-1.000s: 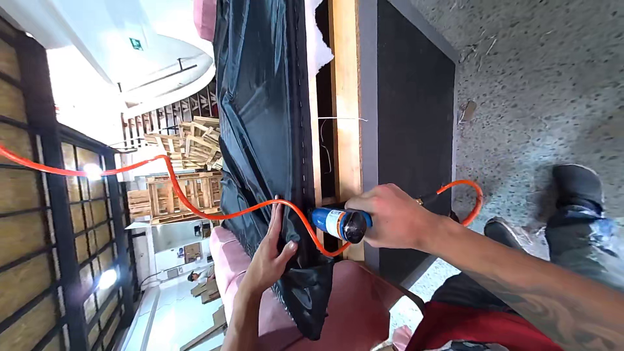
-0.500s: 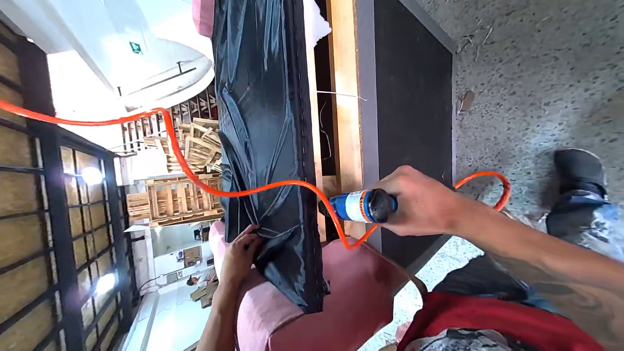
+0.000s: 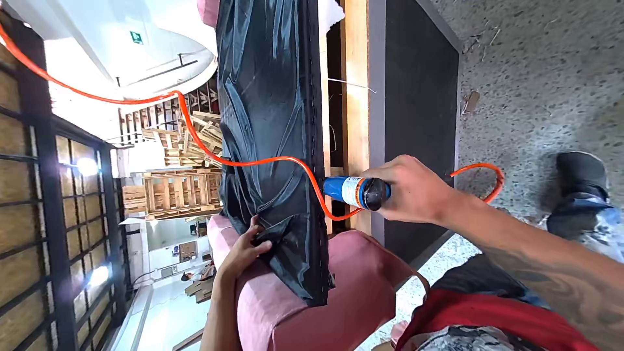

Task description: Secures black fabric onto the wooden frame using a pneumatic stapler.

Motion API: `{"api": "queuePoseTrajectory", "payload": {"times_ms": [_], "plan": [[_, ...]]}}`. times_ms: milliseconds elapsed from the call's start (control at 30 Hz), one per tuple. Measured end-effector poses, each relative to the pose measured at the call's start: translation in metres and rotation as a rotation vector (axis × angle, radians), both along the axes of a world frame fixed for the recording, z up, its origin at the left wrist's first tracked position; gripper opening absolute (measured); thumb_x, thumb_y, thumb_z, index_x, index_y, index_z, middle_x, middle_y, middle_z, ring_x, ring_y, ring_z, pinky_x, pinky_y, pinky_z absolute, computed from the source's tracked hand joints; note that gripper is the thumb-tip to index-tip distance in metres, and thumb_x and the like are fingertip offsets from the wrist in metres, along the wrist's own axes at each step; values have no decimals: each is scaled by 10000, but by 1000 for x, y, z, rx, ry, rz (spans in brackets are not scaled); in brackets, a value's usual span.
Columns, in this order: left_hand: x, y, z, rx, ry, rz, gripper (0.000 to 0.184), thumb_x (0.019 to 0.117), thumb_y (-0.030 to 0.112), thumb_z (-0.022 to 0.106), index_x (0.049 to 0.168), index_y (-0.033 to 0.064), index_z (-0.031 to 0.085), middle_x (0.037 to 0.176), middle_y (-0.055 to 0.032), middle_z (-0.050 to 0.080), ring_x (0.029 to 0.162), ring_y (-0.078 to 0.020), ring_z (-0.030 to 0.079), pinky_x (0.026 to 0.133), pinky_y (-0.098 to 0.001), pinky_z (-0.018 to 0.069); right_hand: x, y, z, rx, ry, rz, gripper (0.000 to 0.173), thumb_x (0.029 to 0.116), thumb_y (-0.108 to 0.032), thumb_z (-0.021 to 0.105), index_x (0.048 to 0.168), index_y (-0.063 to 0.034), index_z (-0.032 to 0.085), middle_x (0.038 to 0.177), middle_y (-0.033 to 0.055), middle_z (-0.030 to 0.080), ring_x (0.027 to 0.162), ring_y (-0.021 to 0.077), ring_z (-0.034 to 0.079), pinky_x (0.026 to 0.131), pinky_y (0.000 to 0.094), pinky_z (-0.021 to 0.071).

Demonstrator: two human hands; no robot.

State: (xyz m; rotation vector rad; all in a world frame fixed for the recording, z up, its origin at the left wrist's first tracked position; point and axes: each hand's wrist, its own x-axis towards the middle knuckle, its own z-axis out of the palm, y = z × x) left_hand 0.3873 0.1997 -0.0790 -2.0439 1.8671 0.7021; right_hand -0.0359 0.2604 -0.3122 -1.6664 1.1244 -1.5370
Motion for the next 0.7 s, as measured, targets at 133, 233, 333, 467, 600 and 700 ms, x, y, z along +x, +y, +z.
{"api": "queuePoseTrajectory", "payload": {"times_ms": [133,233,333,467,600,700], "plan": [[-6,-2,0,-34,-75,-91,231,876,281,724,981,84,785,1620,-21,430,1443,-154,462,1143,-437,455,5,13,2,7,23,18,155,736,-327,701,847,-224,732,693,-90,662,648,63,649,556,352,537],[-4,-4,0,-88,-80,-46,175,927,211,675,875,85,785,1591,25,474,1414,-143,496,1121,-440,475,9,21,3,-13,44,38,126,730,-352,688,772,-233,682,643,-105,604,602,49,606,508,331,499],[0,-4,-2,-185,9,13,199,956,154,615,998,61,785,1529,12,550,1377,-144,538,1120,-433,473,13,33,2,1,64,80,140,723,-343,705,819,-241,709,680,-112,632,639,41,629,541,329,527],[-3,1,-1,-480,350,89,330,1049,128,446,1231,42,708,1197,-52,739,1073,-154,699,960,-402,574,21,51,0,-7,15,66,208,724,-351,722,896,-239,750,747,-124,679,696,15,654,575,290,550],[-16,5,1,-698,509,115,269,1099,243,434,1025,129,666,866,69,713,801,-57,702,770,-320,620,29,59,1,-11,-9,39,181,751,-350,710,881,-228,743,744,-116,681,683,17,653,555,287,540],[-23,7,6,-827,426,19,307,1104,285,450,954,128,668,802,79,678,733,-44,675,717,-292,608,32,57,0,-8,-31,14,181,769,-330,695,899,-215,745,736,-104,672,674,28,649,549,291,537]]}}
